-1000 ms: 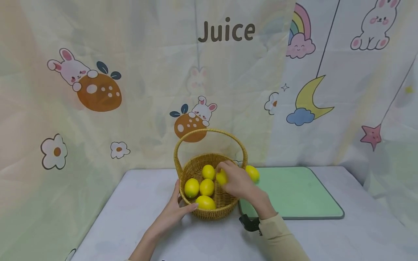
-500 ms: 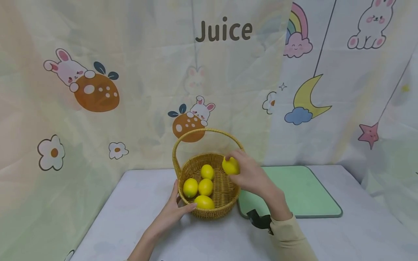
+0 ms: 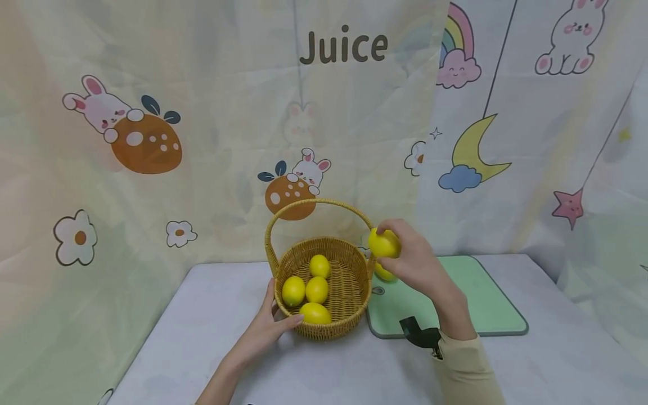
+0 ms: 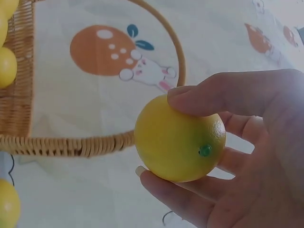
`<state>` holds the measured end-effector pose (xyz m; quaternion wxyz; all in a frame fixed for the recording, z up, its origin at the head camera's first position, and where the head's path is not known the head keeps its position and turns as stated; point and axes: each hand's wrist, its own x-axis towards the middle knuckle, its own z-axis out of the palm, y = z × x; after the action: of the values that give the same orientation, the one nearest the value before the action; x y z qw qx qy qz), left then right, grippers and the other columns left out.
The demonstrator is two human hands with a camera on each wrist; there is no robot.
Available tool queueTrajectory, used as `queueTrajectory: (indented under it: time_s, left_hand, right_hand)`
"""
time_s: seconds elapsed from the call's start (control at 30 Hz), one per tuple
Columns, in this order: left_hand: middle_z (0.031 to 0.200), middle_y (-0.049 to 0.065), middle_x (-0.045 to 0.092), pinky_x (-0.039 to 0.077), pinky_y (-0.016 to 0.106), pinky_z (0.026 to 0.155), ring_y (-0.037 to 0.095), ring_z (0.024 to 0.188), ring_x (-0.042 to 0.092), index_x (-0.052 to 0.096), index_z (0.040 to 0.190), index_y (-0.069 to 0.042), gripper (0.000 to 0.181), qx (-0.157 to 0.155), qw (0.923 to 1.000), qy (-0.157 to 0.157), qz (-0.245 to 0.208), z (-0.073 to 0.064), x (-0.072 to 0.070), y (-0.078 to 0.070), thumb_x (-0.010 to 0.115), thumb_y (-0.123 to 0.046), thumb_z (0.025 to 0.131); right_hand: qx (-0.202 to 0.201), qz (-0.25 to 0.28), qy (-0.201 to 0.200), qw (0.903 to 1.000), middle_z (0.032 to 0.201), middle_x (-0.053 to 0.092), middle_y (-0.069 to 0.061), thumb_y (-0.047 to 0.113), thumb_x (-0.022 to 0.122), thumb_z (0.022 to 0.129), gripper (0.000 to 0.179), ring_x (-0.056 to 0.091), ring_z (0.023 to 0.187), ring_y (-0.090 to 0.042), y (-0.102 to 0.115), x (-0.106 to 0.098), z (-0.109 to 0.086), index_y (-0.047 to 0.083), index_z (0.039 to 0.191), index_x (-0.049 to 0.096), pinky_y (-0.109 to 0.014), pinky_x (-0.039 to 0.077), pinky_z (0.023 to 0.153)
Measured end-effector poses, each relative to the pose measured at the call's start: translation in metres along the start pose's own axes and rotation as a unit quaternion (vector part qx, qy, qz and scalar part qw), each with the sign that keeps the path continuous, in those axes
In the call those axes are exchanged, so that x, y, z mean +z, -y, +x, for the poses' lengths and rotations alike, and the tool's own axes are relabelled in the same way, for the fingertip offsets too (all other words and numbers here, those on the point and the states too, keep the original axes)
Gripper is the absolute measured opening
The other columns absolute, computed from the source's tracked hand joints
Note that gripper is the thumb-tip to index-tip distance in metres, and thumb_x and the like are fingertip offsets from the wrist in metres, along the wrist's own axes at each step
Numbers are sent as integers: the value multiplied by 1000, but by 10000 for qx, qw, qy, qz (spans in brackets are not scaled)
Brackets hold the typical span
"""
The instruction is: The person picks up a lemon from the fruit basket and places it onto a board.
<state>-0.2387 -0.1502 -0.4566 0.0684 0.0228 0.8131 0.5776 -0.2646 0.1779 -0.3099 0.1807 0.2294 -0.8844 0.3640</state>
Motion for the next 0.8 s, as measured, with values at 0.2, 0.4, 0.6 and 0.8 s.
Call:
queueTrajectory:
  time_s: [0.2, 0.4, 0.6, 0.8]
  left_hand:
    - [169, 8, -7, 18, 72, 115, 39, 155, 7, -17, 155, -42, 121, -2, 10000, -12, -11, 0, 0, 0, 77, -53, 80]
    - [169, 8, -7, 17, 72, 115, 39, 155, 7, -17, 155, -42, 120, -5, 10000, -2, -5, 0, 0, -1, 77, -54, 81]
    - [169, 7, -7, 18, 72, 115, 39, 155, 7, -17, 155, -42, 120, -1, 10000, 13, -45, -1, 0, -1, 77, -53, 81]
    - [169, 6, -7, 18, 73, 114, 39, 155, 8, -17, 154, -43, 119, 18, 10000, 24, -49, -1, -1, -2, 77, -53, 81]
  right_hand:
    - [501, -1, 46, 9987, 137, 52, -11, 2, 73, 81, 45, 54, 111, -33, -24, -1, 5, 11, 121, 53, -48, 57, 85]
    - [885, 12, 61, 9961, 140, 51, -14, 6, 73, 83, 44, 53, 111, -35, -50, 0, 8, 11, 122, 52, -49, 56, 88]
    - [992, -157, 4, 9949, 136, 52, -16, 6, 74, 83, 44, 55, 103, -34, -67, 3, 9, 9, 121, 53, -42, 53, 82]
    - [1089, -255, 10, 9937, 134, 53, -20, 6, 72, 82, 42, 55, 100, -35, -82, 9, 8, 6, 120, 54, -40, 51, 79]
